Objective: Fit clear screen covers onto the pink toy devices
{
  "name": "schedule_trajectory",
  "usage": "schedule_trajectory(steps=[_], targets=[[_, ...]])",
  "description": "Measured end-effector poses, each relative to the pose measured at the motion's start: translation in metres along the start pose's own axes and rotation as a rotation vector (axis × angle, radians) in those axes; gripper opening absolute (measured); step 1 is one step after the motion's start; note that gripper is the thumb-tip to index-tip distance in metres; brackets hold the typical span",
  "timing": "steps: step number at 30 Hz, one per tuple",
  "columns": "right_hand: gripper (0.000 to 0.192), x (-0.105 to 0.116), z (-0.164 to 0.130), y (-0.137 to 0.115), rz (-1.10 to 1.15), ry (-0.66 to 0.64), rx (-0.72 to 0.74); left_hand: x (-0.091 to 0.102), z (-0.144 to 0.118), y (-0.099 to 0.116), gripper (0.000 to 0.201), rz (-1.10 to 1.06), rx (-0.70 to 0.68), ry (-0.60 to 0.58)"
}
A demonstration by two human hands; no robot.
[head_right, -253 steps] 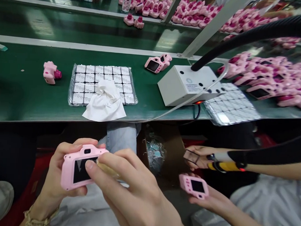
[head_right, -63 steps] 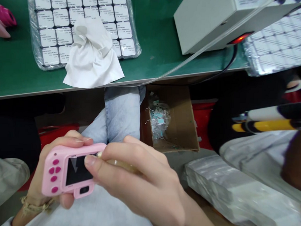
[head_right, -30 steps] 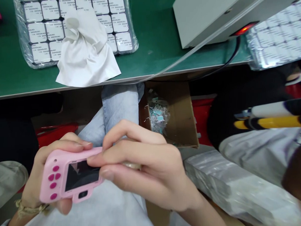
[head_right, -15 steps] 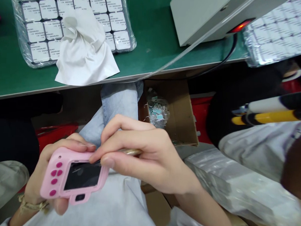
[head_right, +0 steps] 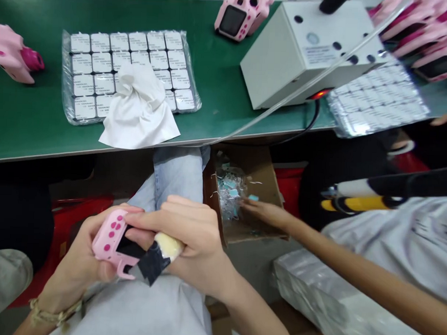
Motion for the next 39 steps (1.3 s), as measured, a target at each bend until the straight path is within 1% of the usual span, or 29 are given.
schedule_trajectory(steps=[3,6,8,10,14,17,19,21,24,27,29,31,34,36,39], targets=[[0.017,-0.002,0.000,0.000,-0.094,0.015,0.077,0.001,-0.002,-0.005,0.066,-0.062,0.025,-0.013],[0.010,-0.003,-0.003,0.002,-0.156,0.022,0.088,0.002,-0.005,-0.012,0.066,-0.126,0.095,-0.001],[0.008,-0.005,-0.003,0.002,-0.188,-0.007,0.080,0.003,-0.006,-0.013,0.067,-0.151,0.110,0.006],[0.009,-0.007,-0.002,0.002,-0.209,-0.040,0.082,0.003,-0.007,-0.011,0.067,-0.154,0.114,0.004],[0.014,-0.006,0.000,0.002,-0.202,-0.061,0.109,0.005,-0.008,-0.003,0.063,-0.094,0.098,-0.021],[0.007,-0.005,-0.002,0.001,-0.190,-0.061,0.157,0.005,-0.008,0.001,0.061,-0.089,0.074,-0.037],[0.004,-0.004,-0.003,0.001,-0.209,-0.074,0.156,0.006,-0.008,-0.001,0.061,-0.094,0.103,-0.030],[0.005,-0.004,-0.004,0.004,-0.240,-0.116,0.116,0.006,-0.008,-0.003,0.061,-0.090,0.149,-0.024],[0.005,-0.005,-0.003,0.007,-0.265,-0.232,0.079,0.005,-0.008,-0.003,0.058,-0.076,0.181,-0.037],[0.011,-0.006,-0.001,0.010,-0.231,-0.369,0.065,0.004,-0.007,-0.002,0.051,-0.065,0.202,-0.057],[0.017,-0.007,0.000,0.012,-0.170,-0.421,0.014,0.004,-0.007,-0.001,0.051,-0.087,0.204,-0.057],[0.019,-0.005,-0.001,0.014,-0.095,-0.397,-0.049,0.006,-0.007,0.000,0.056,-0.110,0.204,-0.040],[0.014,0.002,-0.002,0.016,-0.057,-0.224,-0.072,0.008,-0.007,0.001,0.059,-0.124,0.220,-0.029],[0.011,0.004,-0.003,0.016,-0.093,-0.130,-0.028,0.007,-0.007,0.003,0.056,-0.131,0.220,-0.044],[0.022,0.000,-0.003,0.014,-0.133,-0.101,0.068,0.006,-0.006,0.006,0.053,-0.130,0.196,-0.059]])
Point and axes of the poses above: each hand's wrist, its own z-axis towards the middle knuckle, its own x-axis out of the back of the hand, y = z × x, the point moved 5 cm from there along z, towards the middle knuckle, and after that the axes turned 3 degrees about -x, right-handed, at the moved point
